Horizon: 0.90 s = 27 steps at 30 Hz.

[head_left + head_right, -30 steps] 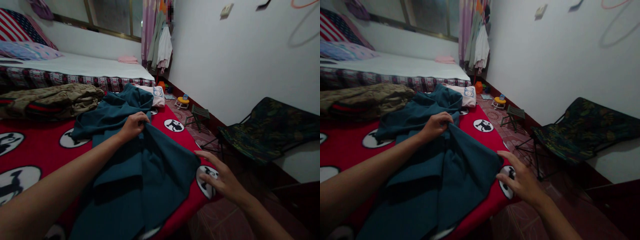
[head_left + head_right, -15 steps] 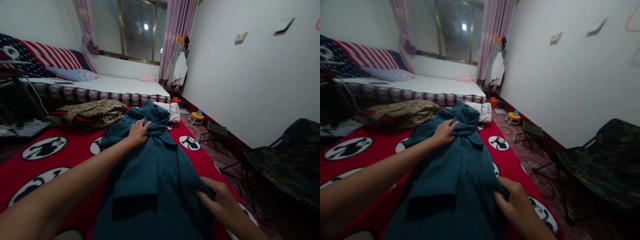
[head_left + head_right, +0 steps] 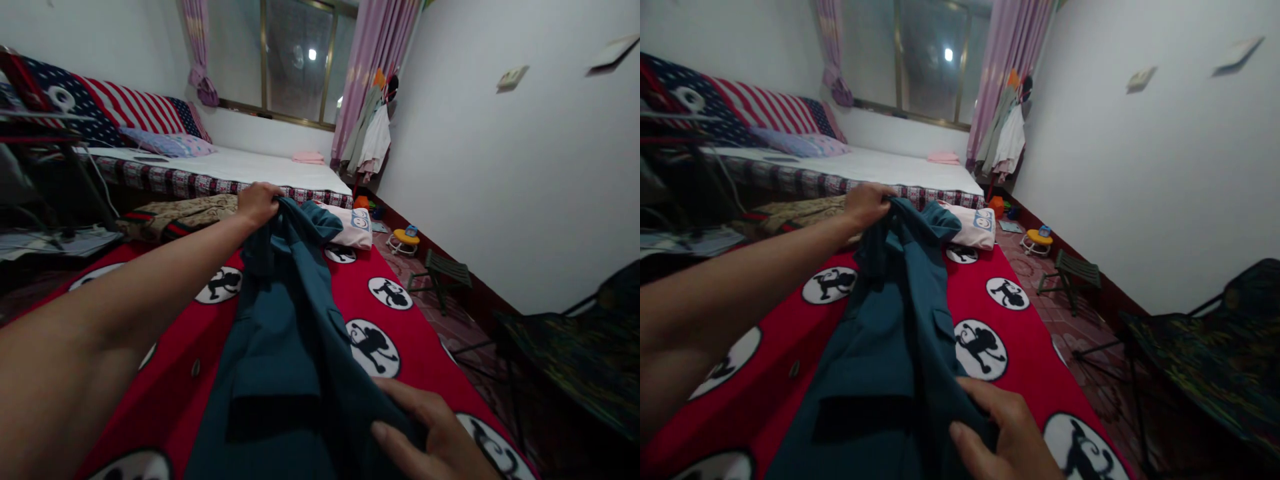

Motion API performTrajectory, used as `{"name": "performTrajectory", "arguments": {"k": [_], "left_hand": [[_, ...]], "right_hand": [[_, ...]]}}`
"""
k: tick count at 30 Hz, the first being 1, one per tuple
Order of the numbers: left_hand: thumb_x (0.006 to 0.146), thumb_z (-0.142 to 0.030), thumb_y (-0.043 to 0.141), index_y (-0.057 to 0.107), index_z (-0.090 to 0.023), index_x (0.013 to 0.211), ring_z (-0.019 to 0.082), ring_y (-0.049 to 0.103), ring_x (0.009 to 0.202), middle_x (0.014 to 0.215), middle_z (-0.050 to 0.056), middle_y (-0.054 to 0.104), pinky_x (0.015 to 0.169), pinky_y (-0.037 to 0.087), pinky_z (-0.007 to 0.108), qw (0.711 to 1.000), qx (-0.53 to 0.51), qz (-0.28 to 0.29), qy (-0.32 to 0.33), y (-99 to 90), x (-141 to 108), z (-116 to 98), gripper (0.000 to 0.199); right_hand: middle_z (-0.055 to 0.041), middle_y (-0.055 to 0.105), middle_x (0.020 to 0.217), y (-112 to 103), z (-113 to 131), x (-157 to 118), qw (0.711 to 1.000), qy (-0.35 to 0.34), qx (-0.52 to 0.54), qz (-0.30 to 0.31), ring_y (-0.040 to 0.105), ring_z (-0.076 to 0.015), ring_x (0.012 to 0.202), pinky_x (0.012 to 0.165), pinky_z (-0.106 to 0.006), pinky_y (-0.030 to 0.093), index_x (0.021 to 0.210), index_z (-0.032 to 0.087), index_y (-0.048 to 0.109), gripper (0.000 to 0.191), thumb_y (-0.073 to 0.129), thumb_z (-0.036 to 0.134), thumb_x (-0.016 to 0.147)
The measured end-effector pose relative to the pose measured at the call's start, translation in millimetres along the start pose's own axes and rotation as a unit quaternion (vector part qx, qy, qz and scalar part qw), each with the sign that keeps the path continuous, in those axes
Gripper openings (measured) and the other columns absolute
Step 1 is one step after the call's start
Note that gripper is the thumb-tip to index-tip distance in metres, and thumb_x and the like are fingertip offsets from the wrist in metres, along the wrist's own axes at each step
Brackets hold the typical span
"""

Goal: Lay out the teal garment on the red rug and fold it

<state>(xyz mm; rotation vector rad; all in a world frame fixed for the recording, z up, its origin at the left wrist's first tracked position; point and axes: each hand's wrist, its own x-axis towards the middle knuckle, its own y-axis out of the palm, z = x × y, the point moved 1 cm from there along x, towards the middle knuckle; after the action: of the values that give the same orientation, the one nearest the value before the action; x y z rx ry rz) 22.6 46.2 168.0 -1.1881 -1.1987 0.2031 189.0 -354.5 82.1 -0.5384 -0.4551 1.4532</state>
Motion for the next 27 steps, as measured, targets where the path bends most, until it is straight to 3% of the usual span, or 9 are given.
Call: {"name": "performTrajectory", "arguments": {"k": [4,7,9,12,14,16,19,21,27], "left_hand": [[0.076,-0.008,0.06,0.074,-0.019,0.1,0.026,0.059,0.098,0.1,0.008,0.067,0.088,0.047,0.043,0.999,0.011,0.031,0.005,0.6,-10.4,29.0,0.03],[0.067,0.001,0.061,0.073,-0.014,0.099,0.03,0.055,0.107,0.113,0.012,0.063,0.093,0.045,0.048,0.998,0.002,0.051,0.031,10.7,-36.0,31.5,0.037],[0.069,0.001,0.059,0.071,-0.014,0.107,0.03,0.051,0.116,0.127,0.013,0.057,0.1,0.043,0.048,0.997,-0.015,0.044,0.058,16.2,-55.9,16.7,0.043],[0.082,-0.013,0.056,0.069,-0.019,0.113,0.025,0.052,0.121,0.134,0.011,0.054,0.106,0.04,0.04,0.982,-0.088,0.07,0.151,25.8,-88.6,-23.4,0.034],[0.088,-0.034,0.057,0.065,-0.021,0.121,0.026,0.049,0.127,0.138,0.011,0.053,0.109,0.038,0.043,0.959,-0.139,0.129,0.209,37.5,-111.4,-49.7,0.036],[0.089,-0.047,0.056,0.055,-0.02,0.134,0.03,0.037,0.138,0.149,0.014,0.042,0.113,0.029,0.051,0.95,-0.144,0.184,0.206,53.6,-131.6,-66.7,0.052],[0.09,-0.056,0.048,0.043,-0.018,0.144,0.032,0.022,0.145,0.155,0.016,0.03,0.115,0.022,0.053,0.951,-0.131,0.232,0.158,77.7,-152.2,-75.2,0.066],[0.091,-0.058,0.045,0.042,-0.02,0.144,0.032,0.019,0.146,0.156,0.015,0.027,0.117,0.019,0.051,0.954,-0.128,0.23,0.141,87.6,-159.0,-75.2,0.066],[0.089,-0.058,0.048,0.046,-0.024,0.142,0.031,0.02,0.146,0.157,0.013,0.028,0.118,0.017,0.05,0.956,-0.16,0.213,0.121,93.3,-162.4,-73.2,0.063]], "right_hand": [[-0.0057,0.066,0.122,19.5,-1.3,7.3,0.981,-0.115,0.017,0.153,0.064,-0.0238,0.107,0.089,-0.033,0.054,0.138,0.037,0.05,0.059,0.065,0.048,0.082],[-0.007,0.06,0.13,26.7,4.6,25.6,0.98,-0.148,-0.037,0.131,0.058,-0.0216,0.116,0.097,-0.033,0.048,0.136,0.032,0.052,0.048,0.057,0.045,0.09],[-0.009,0.048,0.144,32.4,9.0,41.1,0.976,-0.165,-0.117,0.083,0.047,-0.0254,0.13,0.106,-0.039,0.04,0.138,0.03,0.05,0.052,0.057,0.045,0.089],[-0.0083,0.043,0.15,46.1,10.8,60.2,0.952,-0.207,-0.201,0.101,0.037,-0.03,0.136,0.111,-0.048,0.031,0.141,0.029,0.047,0.06,0.061,0.048,0.086],[-0.0079,0.052,0.142,52.8,9.7,68.6,0.948,-0.207,-0.215,0.113,0.046,-0.0284,0.128,0.106,-0.046,0.037,0.135,0.028,0.054,0.053,0.061,0.048,0.086],[-0.0074,0.064,0.125,53.2,8.9,76.1,0.952,-0.197,-0.205,0.108,0.057,-0.0235,0.111,0.095,-0.037,0.045,0.119,0.025,0.065,0.037,0.059,0.043,0.088],[-0.0051,0.071,0.094,40.6,7.2,95.2,0.969,-0.183,-0.151,0.076,0.063,-0.0171,0.087,0.077,-0.028,0.048,0.095,0.02,0.071,0.021,0.056,0.034,0.09],[-0.0042,0.07,0.085,25.1,2.6,118.0,0.985,-0.143,-0.092,0.028,0.064,-0.0157,0.076,0.069,-0.026,0.049,0.095,0.019,0.07,0.02,0.056,0.032,0.089],[-0.0081,0.067,0.097,-30.4,-27.4,224.4,0.985,-0.078,0.006,-0.156,0.066,-0.0155,0.062,0.059,-0.029,0.053,0.118,0.014,0.055,0.039,0.055,0.03,0.082]]}}
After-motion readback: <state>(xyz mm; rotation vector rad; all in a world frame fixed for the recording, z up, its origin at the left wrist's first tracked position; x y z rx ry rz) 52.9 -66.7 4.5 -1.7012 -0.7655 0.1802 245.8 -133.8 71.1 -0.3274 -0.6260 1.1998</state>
